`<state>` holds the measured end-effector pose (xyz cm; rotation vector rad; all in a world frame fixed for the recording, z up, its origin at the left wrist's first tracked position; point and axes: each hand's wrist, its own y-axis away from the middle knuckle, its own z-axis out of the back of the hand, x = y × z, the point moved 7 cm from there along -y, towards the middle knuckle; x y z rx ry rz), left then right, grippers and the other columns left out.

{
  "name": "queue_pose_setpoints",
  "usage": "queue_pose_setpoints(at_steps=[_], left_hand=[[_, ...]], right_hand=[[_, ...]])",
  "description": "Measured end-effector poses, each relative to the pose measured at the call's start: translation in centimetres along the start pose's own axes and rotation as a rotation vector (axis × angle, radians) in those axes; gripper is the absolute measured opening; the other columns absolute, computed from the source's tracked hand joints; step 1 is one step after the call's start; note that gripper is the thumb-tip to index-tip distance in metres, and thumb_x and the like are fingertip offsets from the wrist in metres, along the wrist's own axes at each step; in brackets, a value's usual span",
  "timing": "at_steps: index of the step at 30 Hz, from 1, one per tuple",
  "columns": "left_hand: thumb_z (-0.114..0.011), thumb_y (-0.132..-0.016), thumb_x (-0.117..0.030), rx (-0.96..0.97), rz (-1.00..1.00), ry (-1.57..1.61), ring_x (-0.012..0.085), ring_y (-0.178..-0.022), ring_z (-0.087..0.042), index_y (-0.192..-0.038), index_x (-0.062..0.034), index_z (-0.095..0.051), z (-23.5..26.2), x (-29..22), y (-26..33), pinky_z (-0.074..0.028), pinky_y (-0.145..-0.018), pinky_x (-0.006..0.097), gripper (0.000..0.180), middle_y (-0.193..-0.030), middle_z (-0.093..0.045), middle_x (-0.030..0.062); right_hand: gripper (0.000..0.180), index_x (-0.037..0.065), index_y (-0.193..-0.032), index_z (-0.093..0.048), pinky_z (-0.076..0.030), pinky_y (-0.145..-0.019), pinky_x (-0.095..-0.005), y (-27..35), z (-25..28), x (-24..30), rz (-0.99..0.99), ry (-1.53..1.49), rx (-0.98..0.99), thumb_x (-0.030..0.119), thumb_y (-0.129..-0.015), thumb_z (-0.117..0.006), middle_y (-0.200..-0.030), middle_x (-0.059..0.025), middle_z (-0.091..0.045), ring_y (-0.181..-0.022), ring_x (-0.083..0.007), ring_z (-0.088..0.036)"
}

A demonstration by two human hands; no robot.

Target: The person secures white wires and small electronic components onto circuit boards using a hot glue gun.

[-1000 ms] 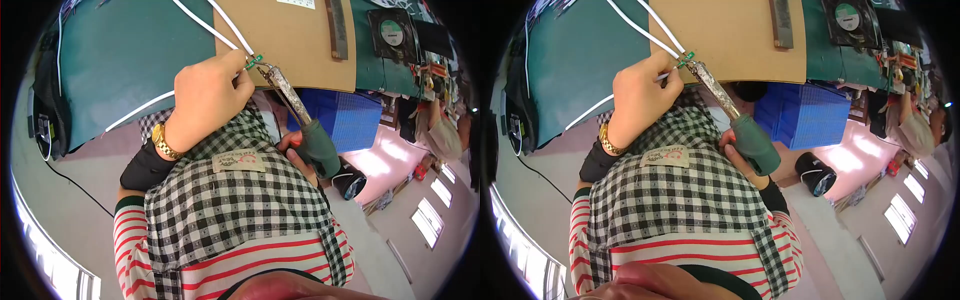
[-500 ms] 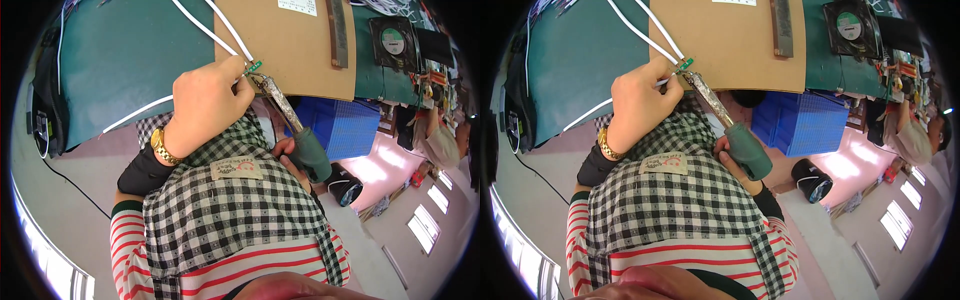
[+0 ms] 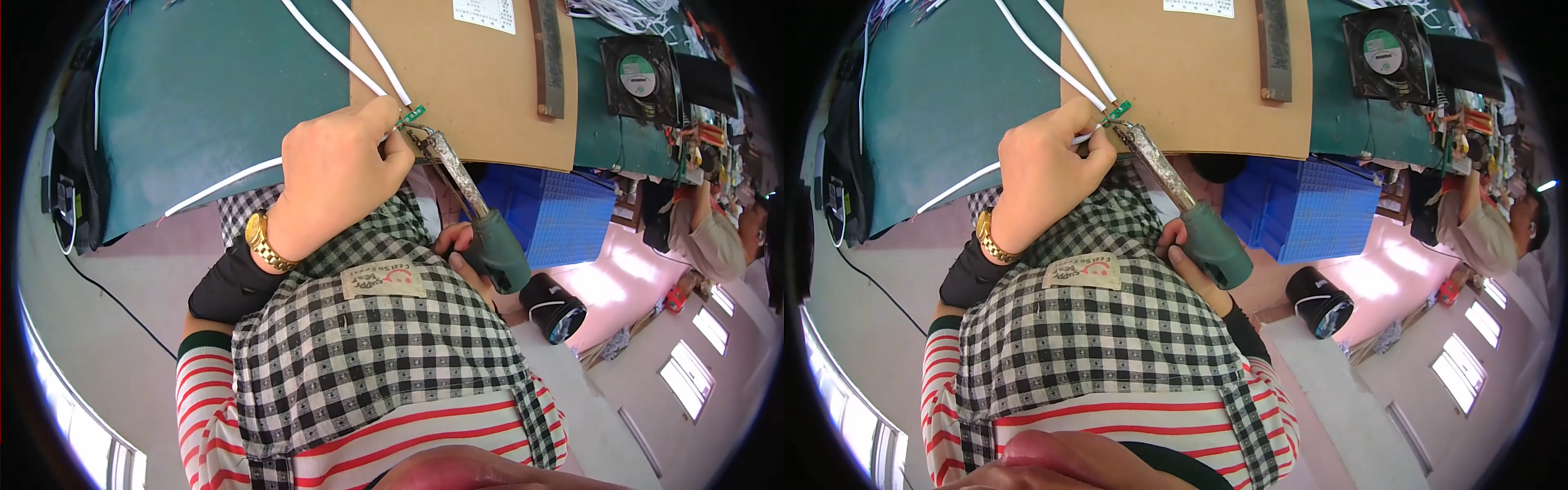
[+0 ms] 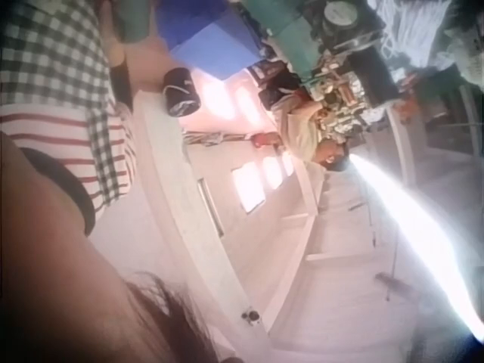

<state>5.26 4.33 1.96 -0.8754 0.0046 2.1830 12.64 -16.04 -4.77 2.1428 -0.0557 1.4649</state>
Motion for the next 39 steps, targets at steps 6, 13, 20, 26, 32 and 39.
queue_pose_setpoints(at_steps=[6, 13, 20, 26, 32, 39], left_hand=[[-0.059, -0.066, -0.009, -0.023, -0.028, 0.004, 0.0255, -0.044, -0.053, -0.066, -0.0084, -0.054, 0.0, -0.1, 0.0, -0.04, -0.039, 0.035, 0.005, -0.051, -0.052, 0.0066], [-0.063, -0.066, -0.008, -0.023, -0.017, -0.007, 0.0244, -0.046, -0.055, -0.065, -0.0082, -0.053, 0.1, -0.1, 0.0, -0.041, -0.042, 0.033, 0.01, -0.056, -0.056, 0.0069], [-0.059, -0.065, -0.01, -0.068, -0.05, -0.008, 0.0257, -0.044, -0.053, -0.065, -0.0092, -0.055, 0.0, -0.1, 0.1, -0.04, -0.039, 0.035, 0.004, -0.052, -0.053, 0.0063], [-0.059, -0.065, -0.011, -0.066, -0.044, -0.008, 0.0257, -0.044, -0.053, -0.065, -0.0093, -0.055, 0.0, -0.2, 0.1, -0.04, -0.039, 0.035, 0.005, -0.052, -0.053, 0.0064], [-0.06, -0.065, -0.011, -0.072, -0.039, -0.003, 0.0257, -0.044, -0.053, -0.065, -0.0094, -0.055, 0.1, -0.3, 0.1, -0.04, -0.039, 0.035, 0.004, -0.053, -0.053, 0.0063], [-0.059, -0.065, -0.01, -0.079, -0.053, 0.003, 0.0255, -0.044, -0.053, -0.066, -0.0096, -0.056, 0.1, -0.2, 0.0, -0.04, -0.039, 0.035, 0.004, -0.053, -0.053, 0.006]], right_hand=[[0.019, 0.009, -0.096, -0.041, -0.045, -0.078, -0.0287, 0.2, 0.1, -0.3, 0.022, -0.076, -0.018, 0.008, -0.086, -0.057, -0.092, -0.0083, -0.051, -0.087, -0.0156, -0.053], [0.028, 0.008, -0.112, -0.041, -0.042, -0.088, -0.0342, 0.9, 0.3, 0.8, 0.001, 0.023, 0.111, -0.005, -0.089, -0.048, -0.099, -0.0122, -0.052, -0.096, -0.0198, -0.053], [0.025, 0.008, -0.109, -0.041, -0.042, -0.084, -0.0307, 0.6, 0.1, 0.4, 0.091, 0.081, 0.192, -0.006, -0.089, -0.048, -0.1, -0.0128, -0.052, -0.092, -0.0174, -0.053], [0.02, 0.008, -0.104, -0.042, -0.041, -0.085, -0.0294, 0.3, 0.4, -0.3, 0.053, 0.082, 0.234, -0.003, -0.089, -0.05, -0.101, -0.0123, -0.052, -0.093, -0.0164, -0.052], [0.018, 0.006, -0.1, -0.043, -0.042, -0.085, -0.0281, 0.1, 0.2, 0.2, 0.046, 0.123, 0.185, -0.004, -0.088, -0.052, -0.101, -0.0124, -0.054, -0.093, -0.0164, -0.053], [0.016, 0.005, -0.102, -0.044, -0.043, -0.085, -0.0299, 0.4, 0.6, 0.6, 0.128, 0.085, 0.118, -0.002, -0.089, -0.052, -0.1, -0.0133, -0.054, -0.091, -0.018, -0.054]])
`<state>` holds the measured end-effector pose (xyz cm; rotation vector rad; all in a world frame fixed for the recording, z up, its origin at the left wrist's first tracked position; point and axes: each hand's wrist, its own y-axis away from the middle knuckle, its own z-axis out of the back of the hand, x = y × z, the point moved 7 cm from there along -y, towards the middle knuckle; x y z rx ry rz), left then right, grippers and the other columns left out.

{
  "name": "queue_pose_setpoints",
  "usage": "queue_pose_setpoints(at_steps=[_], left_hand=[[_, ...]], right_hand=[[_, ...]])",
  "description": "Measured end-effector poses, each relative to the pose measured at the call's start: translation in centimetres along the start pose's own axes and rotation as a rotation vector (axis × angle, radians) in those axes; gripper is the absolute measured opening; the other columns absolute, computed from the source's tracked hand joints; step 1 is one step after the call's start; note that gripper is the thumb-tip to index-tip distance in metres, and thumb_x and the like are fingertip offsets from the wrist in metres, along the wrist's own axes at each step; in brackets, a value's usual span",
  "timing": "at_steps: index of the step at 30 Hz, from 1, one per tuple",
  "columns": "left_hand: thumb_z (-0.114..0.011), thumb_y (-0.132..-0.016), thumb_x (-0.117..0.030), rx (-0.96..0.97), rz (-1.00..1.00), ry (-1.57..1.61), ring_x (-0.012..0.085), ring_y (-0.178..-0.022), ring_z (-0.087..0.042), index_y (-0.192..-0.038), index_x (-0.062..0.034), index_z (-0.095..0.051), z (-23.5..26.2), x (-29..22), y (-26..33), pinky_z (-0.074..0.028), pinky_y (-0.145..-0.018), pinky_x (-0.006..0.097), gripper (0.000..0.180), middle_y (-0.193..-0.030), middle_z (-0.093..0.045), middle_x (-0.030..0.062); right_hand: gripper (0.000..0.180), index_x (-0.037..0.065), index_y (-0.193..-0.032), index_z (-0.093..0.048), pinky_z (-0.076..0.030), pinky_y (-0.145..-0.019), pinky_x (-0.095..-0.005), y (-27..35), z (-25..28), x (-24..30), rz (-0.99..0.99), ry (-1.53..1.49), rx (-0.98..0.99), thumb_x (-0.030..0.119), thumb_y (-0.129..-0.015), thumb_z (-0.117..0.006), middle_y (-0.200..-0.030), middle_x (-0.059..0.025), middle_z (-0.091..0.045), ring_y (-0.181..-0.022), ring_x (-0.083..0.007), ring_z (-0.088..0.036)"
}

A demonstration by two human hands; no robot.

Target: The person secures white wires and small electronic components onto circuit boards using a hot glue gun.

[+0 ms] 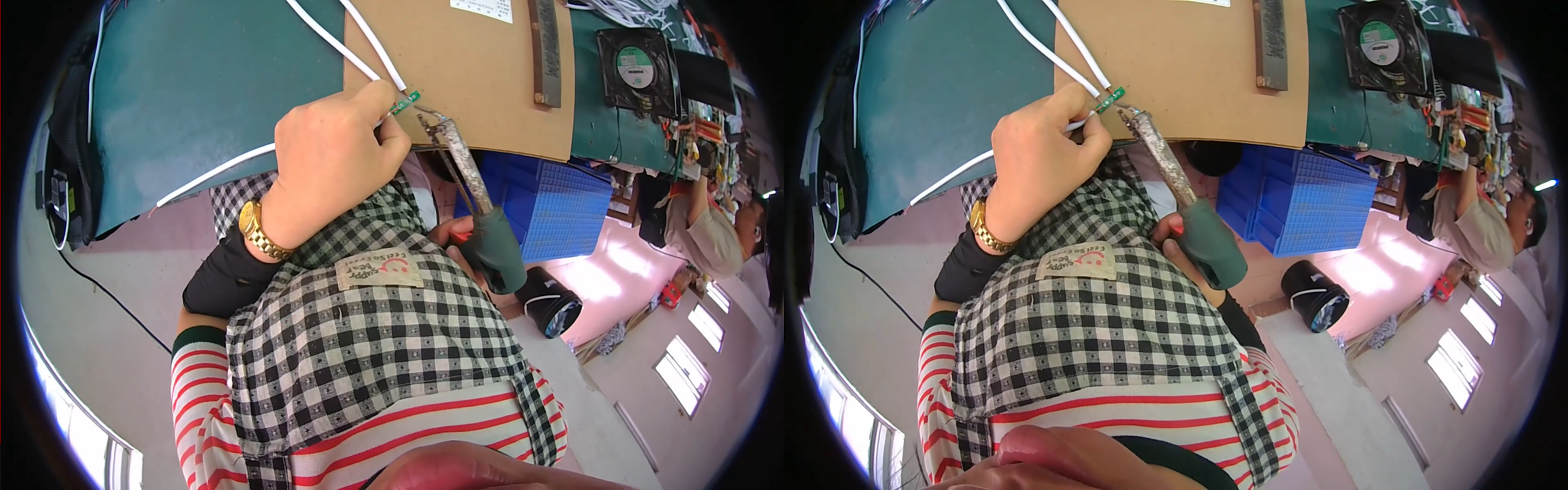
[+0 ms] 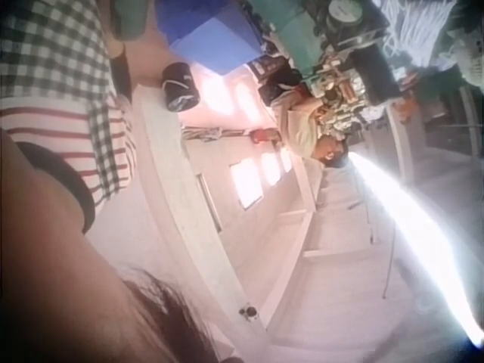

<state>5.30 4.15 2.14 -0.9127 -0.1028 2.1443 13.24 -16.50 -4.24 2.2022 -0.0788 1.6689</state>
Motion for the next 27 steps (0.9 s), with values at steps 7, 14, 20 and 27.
queue_pose_setpoints(at_steps=[7, 14, 20, 27], left_hand=[[-0.059, -0.065, -0.01, 0.006, -0.006, -0.011, 0.0251, -0.044, -0.053, -0.066, -0.0099, -0.056, -0.1, 0.0, 0.1, -0.04, -0.039, 0.034, 0.003, -0.052, -0.053, 0.0055], [-0.059, -0.065, -0.01, 0.01, 0.006, -0.006, 0.0249, -0.044, -0.053, -0.066, -0.0098, -0.056, -0.1, 0.1, 0.1, -0.04, -0.039, 0.034, 0.004, -0.053, -0.053, 0.0055], [-0.063, -0.066, -0.008, 0.039, 0.015, -0.023, 0.0228, -0.045, -0.055, -0.066, -0.0088, -0.055, -0.1, 0.0, 0.1, -0.041, -0.042, 0.032, 0.008, -0.056, -0.056, 0.0062], [-0.059, -0.065, -0.009, -0.005, 0.004, -0.018, 0.0254, -0.043, -0.052, -0.065, -0.0093, -0.054, 0.0, 0.0, 0.4, -0.039, -0.038, 0.034, 0.005, -0.052, -0.051, 0.0059]], right_hand=[[0.03, 0.012, -0.118, -0.037, -0.045, -0.085, -0.0359, 0.4, -0.4, 0.1, -0.049, -0.003, 0.026, 0.001, -0.092, -0.048, -0.097, -0.0123, -0.054, -0.093, -0.0208, -0.055], [0.032, 0.012, -0.119, -0.036, -0.045, -0.085, -0.0351, 0.4, -0.4, 0.1, -0.096, 0.02, 0.037, 0.003, -0.092, -0.048, -0.096, -0.0117, -0.053, -0.094, -0.0207, -0.055], [0.033, 0.004, -0.111, -0.043, -0.045, -0.075, -0.0333, 0.2, -0.6, 0.6, 0.077, -0.197, -0.325, 0.016, -0.085, -0.06, -0.084, -0.0108, -0.053, -0.079, -0.0198, -0.054], [0.04, 0.006, -0.116, -0.039, -0.045, -0.067, -0.0378, -0.4, 0.3, -0.2, 0.29, -0.276, -0.364, 0.013, -0.083, -0.06, -0.082, -0.0124, -0.052, -0.069, -0.0223, -0.053]])
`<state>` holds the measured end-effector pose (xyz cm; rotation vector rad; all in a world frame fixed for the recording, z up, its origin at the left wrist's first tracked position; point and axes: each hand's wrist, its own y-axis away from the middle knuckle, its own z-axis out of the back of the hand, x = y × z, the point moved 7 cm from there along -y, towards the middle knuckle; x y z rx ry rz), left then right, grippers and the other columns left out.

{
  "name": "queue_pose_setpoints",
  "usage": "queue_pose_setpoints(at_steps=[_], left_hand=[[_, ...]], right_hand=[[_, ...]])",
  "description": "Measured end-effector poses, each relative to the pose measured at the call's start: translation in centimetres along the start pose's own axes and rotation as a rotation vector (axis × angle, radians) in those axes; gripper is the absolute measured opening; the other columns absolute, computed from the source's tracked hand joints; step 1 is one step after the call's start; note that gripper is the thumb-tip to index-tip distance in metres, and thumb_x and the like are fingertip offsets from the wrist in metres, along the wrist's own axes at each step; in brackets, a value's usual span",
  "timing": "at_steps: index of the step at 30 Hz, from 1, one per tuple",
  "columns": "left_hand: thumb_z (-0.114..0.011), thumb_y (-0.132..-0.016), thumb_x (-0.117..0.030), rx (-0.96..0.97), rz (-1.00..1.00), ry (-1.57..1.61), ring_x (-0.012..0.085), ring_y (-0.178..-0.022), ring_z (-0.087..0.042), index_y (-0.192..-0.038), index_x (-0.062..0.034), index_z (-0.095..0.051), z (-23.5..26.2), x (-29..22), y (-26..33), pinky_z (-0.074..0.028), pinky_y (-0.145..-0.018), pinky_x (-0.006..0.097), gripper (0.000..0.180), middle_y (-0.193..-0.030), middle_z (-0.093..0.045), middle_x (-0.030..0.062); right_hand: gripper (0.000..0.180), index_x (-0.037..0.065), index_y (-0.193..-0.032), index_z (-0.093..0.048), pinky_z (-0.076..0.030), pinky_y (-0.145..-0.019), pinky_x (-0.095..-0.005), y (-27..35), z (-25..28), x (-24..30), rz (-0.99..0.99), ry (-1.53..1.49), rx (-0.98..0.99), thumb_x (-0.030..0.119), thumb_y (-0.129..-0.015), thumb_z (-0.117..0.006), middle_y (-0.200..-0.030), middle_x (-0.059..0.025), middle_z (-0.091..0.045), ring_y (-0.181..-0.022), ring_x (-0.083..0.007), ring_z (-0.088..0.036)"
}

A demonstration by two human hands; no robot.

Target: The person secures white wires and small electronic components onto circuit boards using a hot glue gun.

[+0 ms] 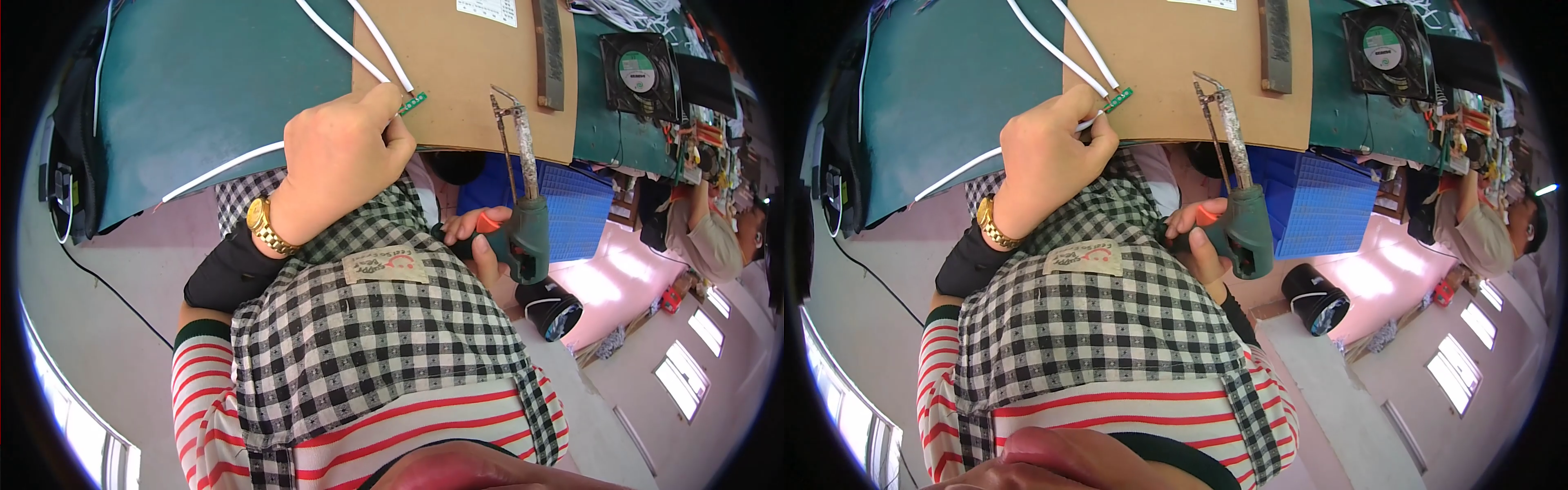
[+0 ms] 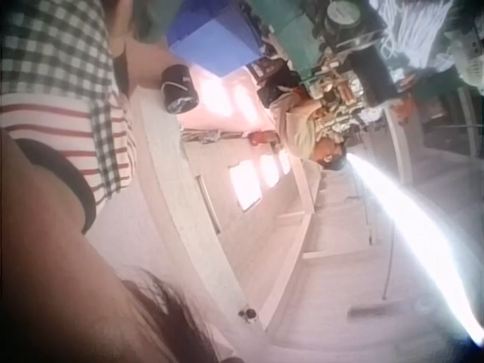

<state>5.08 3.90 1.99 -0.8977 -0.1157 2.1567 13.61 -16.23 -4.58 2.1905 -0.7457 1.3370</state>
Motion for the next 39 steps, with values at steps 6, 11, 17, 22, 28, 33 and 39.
queue_pose_setpoints(at_steps=[6, 11, 17, 22, 28, 33, 39], left_hand=[[-0.061, -0.069, -0.009, 0.008, 0.02, 0.028, 0.0273, -0.044, -0.052, -0.067, -0.0078, -0.049, 0.0, 0.1, 0.3, -0.039, -0.039, 0.036, 0.012, -0.055, -0.052, 0.0072], [-0.061, -0.072, -0.008, 0.06, -0.014, 0.039, 0.028, -0.049, -0.054, -0.069, -0.007, -0.046, 0.2, -0.1, 0.5, -0.041, -0.043, 0.037, 0.015, -0.059, -0.053, 0.0082], [-0.065, -0.072, -0.009, -0.001, -0.191, 0.037, 0.0222, -0.052, -0.054, -0.084, -0.0102, -0.061, 1.5, -0.7, 0.2, -0.042, -0.045, 0.032, 0.013, -0.06, -0.052, 0.0038], [-0.07, -0.067, -0.002, -0.169, -0.371, 0.041, 0.0185, -0.053, -0.051, -0.097, -0.009, -0.067, 5.7, -0.8, 0.4, -0.041, -0.046, 0.029, 0.032, -0.061, -0.05, 0.0032], [-0.067, -0.074, 0.004, -0.569, -0.288, 0.028, 0.0161, -0.063, -0.056, -0.091, 0.0006, -0.064, 12.7, 1.8, 1.1, -0.046, -0.054, 0.024, 0.017, -0.079, -0.063, 0.0074], [-0.065, -0.075, 0.006, -0.515, -0.117, -0.018, 0.0137, -0.057, -0.055, -0.09, 0.0002, -0.064, 14.4, 3.0, 2.0, -0.045, -0.051, 0.024, 0.016, -0.078, -0.063, 0.0076], [-0.067, -0.069, 0.002, -0.249, -0.342, -0.188, 0.0178, -0.054, -0.056, -0.082, -0.0035, -0.062, 11.9, 2.6, 0.7, -0.042, -0.047, 0.026, 0.014, -0.07, -0.06, 0.0053]], right_hand=[[0.04, 0.007, -0.118, -0.038, -0.045, -0.067, -0.0386, -0.3, 0.1, 0.0, 0.057, -0.071, -0.014, 0.011, -0.082, -0.057, -0.08, -0.012, -0.052, -0.068, -0.022, -0.053], [0.04, 0.007, -0.118, -0.039, -0.044, -0.067, -0.0374, -0.6, 0.2, 0.3, 0.057, -0.065, -0.029, 0.011, -0.081, -0.055, -0.079, -0.0116, -0.052, -0.067, -0.0209, -0.053], [0.037, 0.008, -0.121, -0.036, -0.043, -0.076, -0.043, -0.7, 0.6, -0.4, 0.1, -0.125, 0.058, 0.012, -0.086, -0.048, -0.085, -0.0121, -0.05, -0.071, -0.0215, -0.054], [0.037, 0.009, -0.122, -0.036, -0.044, -0.077, -0.0428, -0.9, 0.4, -0.3, 0.116, -0.123, 0.105, 0.012, -0.087, -0.048, -0.085, -0.0121, -0.05, -0.072, -0.0216, -0.054], [0.039, 0.007, -0.119, -0.04, -0.045, -0.069, -0.038, -1.1, -0.2, 0.3, 0.152, -0.144, 0.007, 0.013, -0.082, -0.053, -0.08, -0.0113, -0.051, -0.066, -0.02, -0.052], [0.039, 0.006, -0.118, -0.04, -0.046, -0.067, -0.0372, -1.1, -0.8, 0.8, 0.134, -0.098, 0.007, 0.011, -0.081, -0.053, -0.08, -0.0126, -0.051, -0.066, -0.0204, -0.053], [0.04, 0.005, -0.118, -0.04, -0.046, -0.069, -0.0374, -1.0, -1.2, 1.0, 0.118, -0.072, 0.033, 0.011, -0.081, -0.053, -0.08, -0.012, -0.052, -0.067, -0.02, -0.053]])
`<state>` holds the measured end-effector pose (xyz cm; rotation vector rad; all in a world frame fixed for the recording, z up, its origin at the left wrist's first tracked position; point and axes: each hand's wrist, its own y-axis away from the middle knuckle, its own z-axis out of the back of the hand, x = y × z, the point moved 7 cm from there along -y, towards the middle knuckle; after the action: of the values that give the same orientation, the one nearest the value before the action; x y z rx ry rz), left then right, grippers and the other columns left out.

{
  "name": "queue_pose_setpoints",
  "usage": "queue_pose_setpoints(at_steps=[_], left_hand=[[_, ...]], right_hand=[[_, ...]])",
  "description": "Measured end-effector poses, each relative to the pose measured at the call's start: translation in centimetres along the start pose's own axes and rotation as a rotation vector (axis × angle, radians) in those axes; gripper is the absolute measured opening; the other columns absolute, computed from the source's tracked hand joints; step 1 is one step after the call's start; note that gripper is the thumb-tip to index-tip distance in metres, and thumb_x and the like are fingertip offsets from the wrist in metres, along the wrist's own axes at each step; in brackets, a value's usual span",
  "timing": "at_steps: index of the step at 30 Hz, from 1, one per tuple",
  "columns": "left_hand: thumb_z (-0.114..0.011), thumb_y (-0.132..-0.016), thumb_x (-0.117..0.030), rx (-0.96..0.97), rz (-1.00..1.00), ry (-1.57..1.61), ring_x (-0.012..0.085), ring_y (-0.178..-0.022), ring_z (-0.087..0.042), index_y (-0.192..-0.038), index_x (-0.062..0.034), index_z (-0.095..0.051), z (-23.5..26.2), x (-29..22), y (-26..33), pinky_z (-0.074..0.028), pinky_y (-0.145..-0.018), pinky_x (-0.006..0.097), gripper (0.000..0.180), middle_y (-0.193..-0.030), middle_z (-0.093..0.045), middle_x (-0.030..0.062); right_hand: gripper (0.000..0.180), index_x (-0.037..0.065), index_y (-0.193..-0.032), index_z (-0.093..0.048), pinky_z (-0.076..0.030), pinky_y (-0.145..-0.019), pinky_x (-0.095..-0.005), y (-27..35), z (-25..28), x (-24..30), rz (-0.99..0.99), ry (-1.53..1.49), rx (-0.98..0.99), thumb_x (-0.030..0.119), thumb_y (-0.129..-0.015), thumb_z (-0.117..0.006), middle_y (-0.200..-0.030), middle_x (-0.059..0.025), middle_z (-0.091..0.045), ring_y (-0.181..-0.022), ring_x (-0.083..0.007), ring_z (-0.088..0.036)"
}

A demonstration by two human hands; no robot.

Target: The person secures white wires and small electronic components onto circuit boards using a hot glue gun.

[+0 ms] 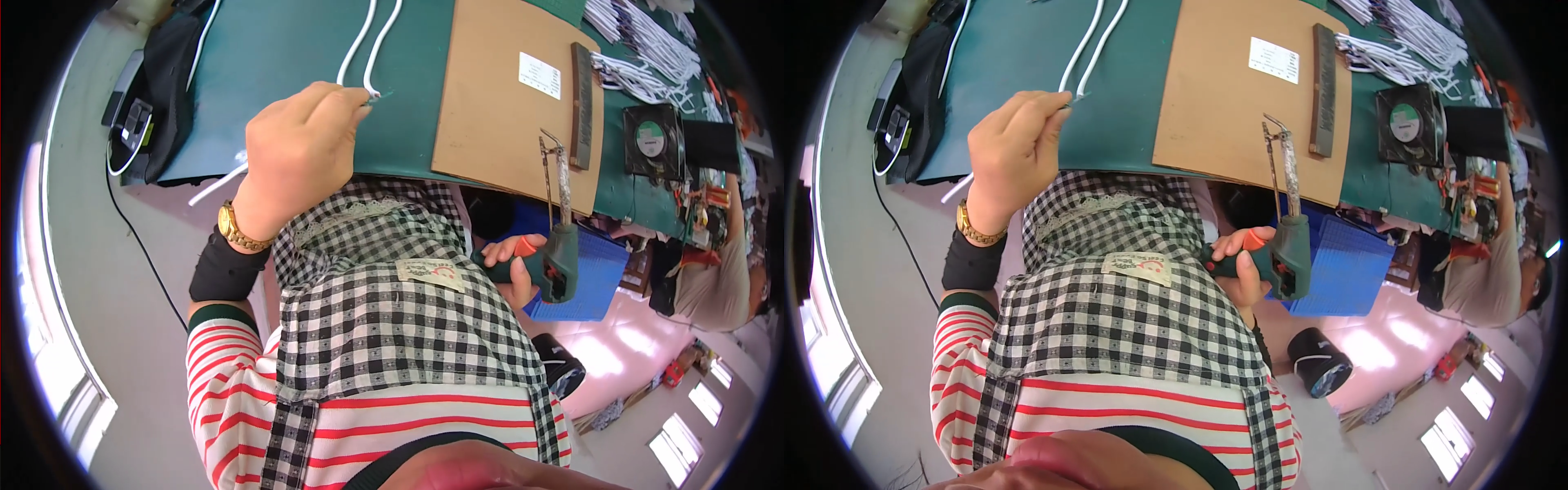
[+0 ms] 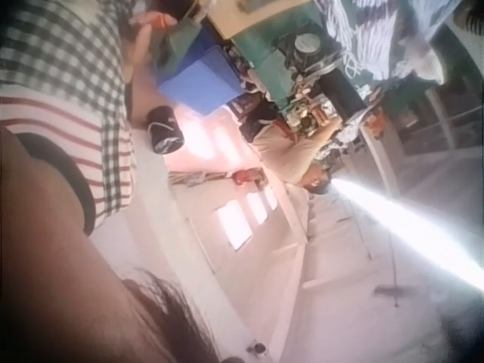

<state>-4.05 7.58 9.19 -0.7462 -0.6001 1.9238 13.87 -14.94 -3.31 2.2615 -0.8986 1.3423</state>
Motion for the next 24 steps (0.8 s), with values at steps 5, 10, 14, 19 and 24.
queue_pose_setpoints(at_steps=[5, 10, 14, 19, 24], left_hand=[[-0.063, -0.068, -0.004, 0.154, -0.198, -0.05, 0.016, -0.048, -0.05, -0.078, -0.005, -0.061, -3.2, -1.9, -0.2, -0.037, -0.044, 0.028, 0.01, -0.061, -0.052, 0.0024], [-0.059, -0.068, -0.006, 0.149, -0.298, -0.023, 0.0137, -0.048, -0.049, -0.08, -0.0037, -0.059, -6.3, -4.0, -0.6, -0.036, -0.046, 0.026, 0.013, -0.061, -0.047, 0.0014], [-0.059, -0.065, -0.009, 0.161, -0.319, -0.002, 0.0129, -0.055, -0.05, -0.079, -0.0042, -0.058, -8.1, -5.1, -0.6, -0.037, -0.048, 0.026, 0.015, -0.068, -0.048, 0.0022], [-0.059, -0.066, -0.007, 0.375, -0.337, -0.029, 0.0139, -0.061, -0.051, -0.084, -0.0042, -0.06, -9.5, -5.6, 0.0, -0.039, -0.051, 0.027, 0.018, -0.076, -0.05, 0.0026], [-0.057, -0.068, -0.003, 0.501, -0.374, -0.048, 0.0153, -0.063, -0.051, -0.088, -0.0047, -0.061, -10.2, -5.5, -0.5, -0.041, -0.053, 0.029, 0.02, -0.078, -0.05, 0.0026]], right_hand=[[0.04, 0.006, -0.12, -0.04, -0.044, -0.069, -0.0369, 0.6, 0.0, -0.1, -0.004, -0.048, 0.004, 0.01, -0.082, -0.052, -0.081, -0.0116, -0.052, -0.069, -0.0199, -0.053], [0.04, 0.006, -0.121, -0.04, -0.046, -0.068, -0.0363, 0.7, 0.2, -0.8, -0.068, -0.101, 0.014, 0.008, -0.083, -0.052, -0.083, -0.0125, -0.052, -0.069, -0.0206, -0.054], [0.039, 0.006, -0.12, -0.04, -0.047, -0.065, -0.036, 0.9, 0.4, -0.8, -0.068, -0.071, -0.01, 0.008, -0.083, -0.052, -0.082, -0.0123, -0.052, -0.068, -0.0202, -0.054], [0.039, 0.005, -0.119, -0.04, -0.047, -0.065, -0.0358, 0.7, 0.9, -1.0, -0.059, -0.079, -0.035, 0.009, -0.083, -0.053, -0.081, -0.0122, -0.052, -0.067, -0.0202, -0.054], [0.039, 0.004, -0.119, -0.039, -0.047, -0.064, -0.0359, 0.5, 1.0, -1.2, -0.087, -0.073, -0.048, 0.009, -0.082, -0.053, -0.08, -0.0122, -0.052, -0.066, -0.0204, -0.054]])
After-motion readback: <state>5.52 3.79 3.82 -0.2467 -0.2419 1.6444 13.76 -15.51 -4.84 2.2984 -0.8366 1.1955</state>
